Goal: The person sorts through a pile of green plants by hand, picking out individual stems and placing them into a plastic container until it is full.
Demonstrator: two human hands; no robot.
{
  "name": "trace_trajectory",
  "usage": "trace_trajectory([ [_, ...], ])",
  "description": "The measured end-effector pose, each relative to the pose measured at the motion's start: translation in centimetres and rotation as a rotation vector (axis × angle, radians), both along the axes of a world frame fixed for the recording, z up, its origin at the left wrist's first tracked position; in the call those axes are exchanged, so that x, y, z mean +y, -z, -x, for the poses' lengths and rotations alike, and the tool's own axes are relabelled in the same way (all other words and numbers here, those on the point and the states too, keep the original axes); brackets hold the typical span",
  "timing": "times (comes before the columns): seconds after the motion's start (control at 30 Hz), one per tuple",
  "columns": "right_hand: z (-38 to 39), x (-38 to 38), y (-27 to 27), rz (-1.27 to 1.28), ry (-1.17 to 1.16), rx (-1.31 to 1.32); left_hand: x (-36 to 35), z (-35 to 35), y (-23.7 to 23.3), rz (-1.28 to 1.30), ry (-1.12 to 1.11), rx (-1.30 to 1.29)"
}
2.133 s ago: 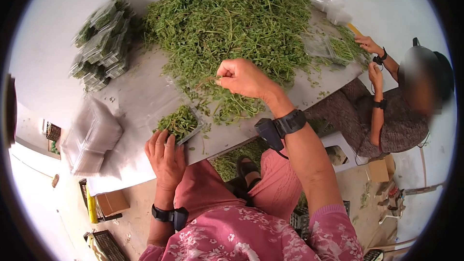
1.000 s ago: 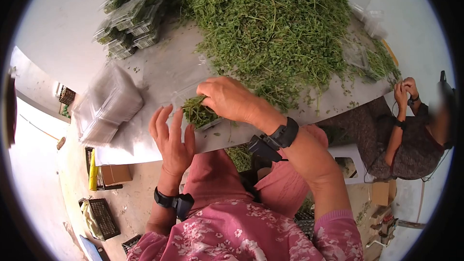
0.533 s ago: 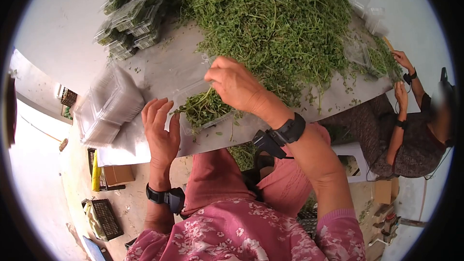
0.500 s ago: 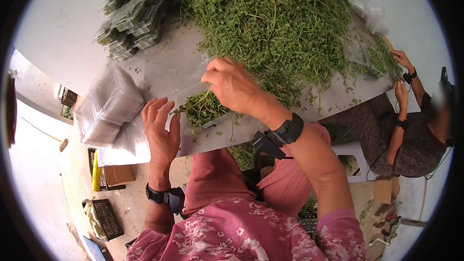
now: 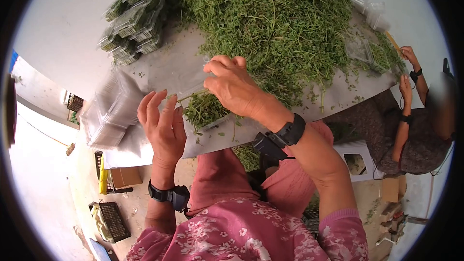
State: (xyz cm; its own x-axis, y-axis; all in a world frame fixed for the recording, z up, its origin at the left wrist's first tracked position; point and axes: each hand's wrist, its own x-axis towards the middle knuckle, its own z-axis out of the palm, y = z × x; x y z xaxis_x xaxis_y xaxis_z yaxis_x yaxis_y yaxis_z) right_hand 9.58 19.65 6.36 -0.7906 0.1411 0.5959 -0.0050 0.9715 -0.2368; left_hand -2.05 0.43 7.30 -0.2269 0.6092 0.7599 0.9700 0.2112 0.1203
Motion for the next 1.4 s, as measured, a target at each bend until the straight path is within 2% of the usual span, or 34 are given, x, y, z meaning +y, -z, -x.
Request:
trace_trajectory([
  [0.3, -0.8, -0.1, -1.4, -0.040, -0.048, 0.072, 2.4, -0.1, -1.3, 0.200, 0.032, 0.153],
  [0.5, -0.7, 0.2, -0.8, -0.001, 0.009, 0.107, 3.4, -0.4, -0.7, 0.182, -0.005, 0.086],
  [0.6, -0.2, -0.3, -0.7, 0.198, -0.035, 0.196, 3.9, -0.6, -0.4, -0.040, 0.039, -0.108],
  [0.7, -0.4, -0.3, -1.4, 0.072, 0.059, 0.206, 3.4, 0.0, -0.7, -0.256, -0.007, -0.656],
  [0.8, -0.6, 1.2, -0.6, 0.198, 0.094, 0.225, 2.8, 2.1, -1.9, -0.504, 0.136, -0.962],
  [0.93, -0.9, 1.1, -1.5, 0.276, 0.094, 0.140, 2.2, 1.5, -2.0, -0.444, 0.100, -0.821],
  [1.13, -0.3, 0.6, 0.2, 0.290, 0.060, 0.020, 1.8, 0.4, -1.6, -0.368, 0.270, -1.085],
  [1.17, -0.5, 1.0, 0.0, 0.309, 0.054, -0.014, 1.8, 0.7, -1.2, -0.406, 0.362, -1.179],
  [1.27, -2.0, 2.7, -1.5, 0.403, 0.045, -0.182, 1.9, 0.6, -0.8, -0.397, 0.397, -1.394],
  [1.33, -2.8, 2.9, -2.8, 0.516, 0.050, -0.384, 1.8, 0.9, 0.1, -0.327, 0.413, -1.374],
  [1.4, -3.0, 3.0, -1.3, 0.475, 0.038, -0.353, 2.0, 0.8, 1.0, -0.268, 0.409, -1.315],
])
